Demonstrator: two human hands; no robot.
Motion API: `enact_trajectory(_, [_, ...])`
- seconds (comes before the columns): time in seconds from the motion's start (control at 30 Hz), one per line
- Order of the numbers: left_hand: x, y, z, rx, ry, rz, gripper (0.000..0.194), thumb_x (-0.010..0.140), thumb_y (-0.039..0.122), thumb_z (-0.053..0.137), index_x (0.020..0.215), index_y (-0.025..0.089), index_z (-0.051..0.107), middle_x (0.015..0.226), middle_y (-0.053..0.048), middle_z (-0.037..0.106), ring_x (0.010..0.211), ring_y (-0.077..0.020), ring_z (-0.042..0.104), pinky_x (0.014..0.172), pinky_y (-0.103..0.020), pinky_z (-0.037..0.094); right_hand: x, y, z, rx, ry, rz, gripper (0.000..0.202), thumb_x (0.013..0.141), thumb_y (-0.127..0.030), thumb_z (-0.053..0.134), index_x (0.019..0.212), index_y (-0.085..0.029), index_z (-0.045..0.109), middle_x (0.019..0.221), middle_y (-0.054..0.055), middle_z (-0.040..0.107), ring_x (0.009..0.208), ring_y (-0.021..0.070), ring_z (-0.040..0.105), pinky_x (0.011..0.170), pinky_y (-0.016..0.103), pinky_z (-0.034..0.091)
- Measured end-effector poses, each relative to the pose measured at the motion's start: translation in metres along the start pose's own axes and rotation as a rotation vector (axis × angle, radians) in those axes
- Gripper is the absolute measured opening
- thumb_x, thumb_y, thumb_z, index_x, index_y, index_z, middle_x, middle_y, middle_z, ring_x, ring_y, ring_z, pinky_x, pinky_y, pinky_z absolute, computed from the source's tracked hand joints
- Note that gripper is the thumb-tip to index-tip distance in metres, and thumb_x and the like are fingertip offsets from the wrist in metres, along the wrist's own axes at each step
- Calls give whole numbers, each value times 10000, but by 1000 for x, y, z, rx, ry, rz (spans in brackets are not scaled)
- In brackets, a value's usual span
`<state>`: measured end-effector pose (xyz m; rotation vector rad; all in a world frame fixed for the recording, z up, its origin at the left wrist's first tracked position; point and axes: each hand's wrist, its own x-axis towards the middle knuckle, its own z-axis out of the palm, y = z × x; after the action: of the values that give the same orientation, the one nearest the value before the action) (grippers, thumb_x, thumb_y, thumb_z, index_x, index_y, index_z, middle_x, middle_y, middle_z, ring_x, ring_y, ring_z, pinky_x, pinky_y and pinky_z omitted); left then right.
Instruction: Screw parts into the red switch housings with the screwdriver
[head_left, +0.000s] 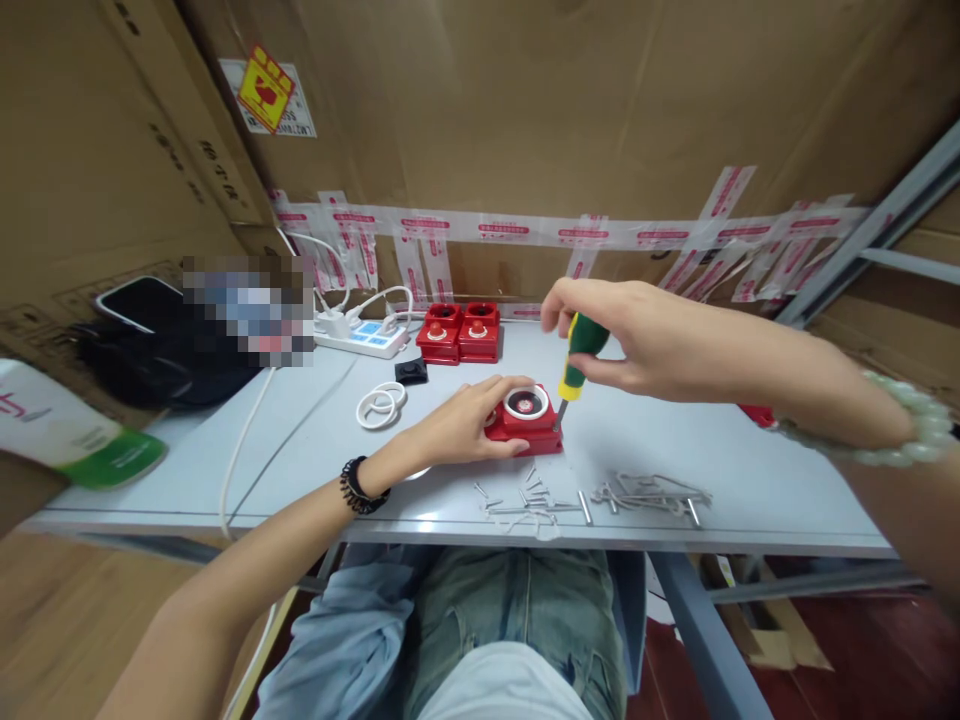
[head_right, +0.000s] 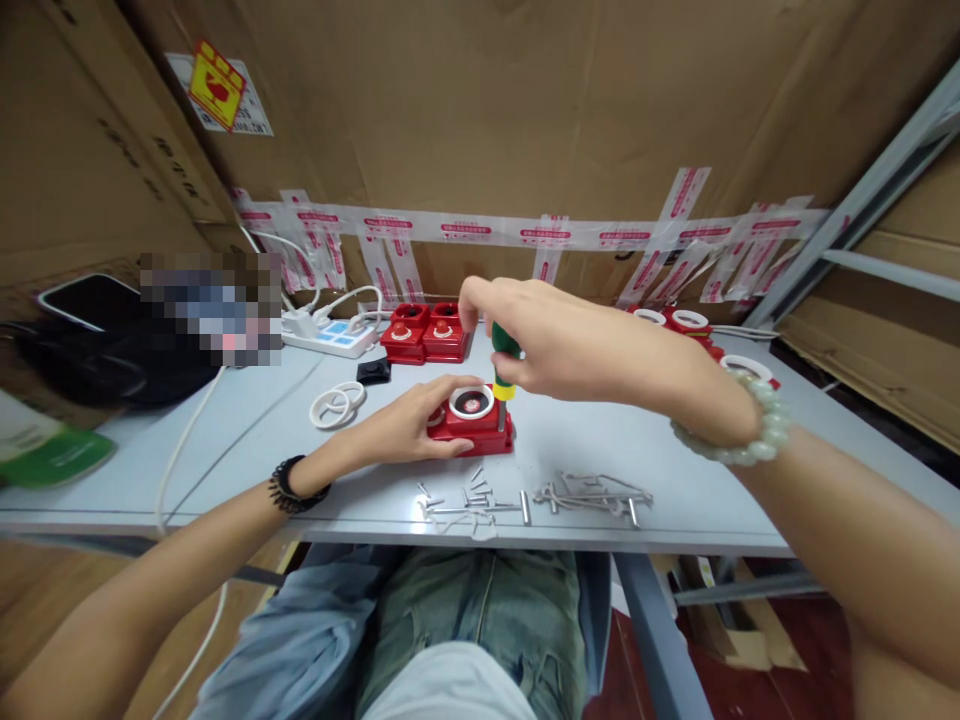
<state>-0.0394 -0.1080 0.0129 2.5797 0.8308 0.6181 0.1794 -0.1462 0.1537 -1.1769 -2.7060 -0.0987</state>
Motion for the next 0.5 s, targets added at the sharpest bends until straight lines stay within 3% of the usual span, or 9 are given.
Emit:
enact_trajectory(0.1, [0,-1,1,1,-2,2,662,832,433,672,1393,254,370,1328,-88,560,1141,-271,582,979,-434,462,-1,-2,-1,18,-25,-69,180,857,-283,542,1024,-221,564,1069,57,636,935,206,587,774,316,424])
enact_trajectory(0.23, [0,-2,0,3,-6,3,666,832,437,669,1399,259,367,1320,-96,564,1120,-276,590,960,-431,469,0,-5,5,-52,30,79,323,900,-418,506,1137,-201,542,905,65,662,786,224,592,674,334,402])
enact_trajectory(0.3, [1,-1,0,2,-7,3,647,838,429,663,1392,264,374,1319,-94,563,1124,-275,587,963,-431,464,0,-6,6,-37,44,115,306,895,-363,505,1156,-204,520,843,48,658,722,210,580,639,326,386])
enact_trajectory(0.4, [0,1,-1,0,-10,2,633,841,423,664,1384,260,382,1300,-93,569,1117,-272,587,952,-423,464,1,-6,4,28,17,29,316,818,-264,574,1127,-223,520,980,45,663,812,197,591,685,309,402])
enact_trajectory(0.5, [1,2,-3,12,-21,-11,628,842,429,667,1378,252,392,1273,-91,581,1090,-269,596,926,-417,469,2,-7,2,-13,27,55,259,789,-320,617,1020,-218,560,956,47,657,819,205,584,686,313,393])
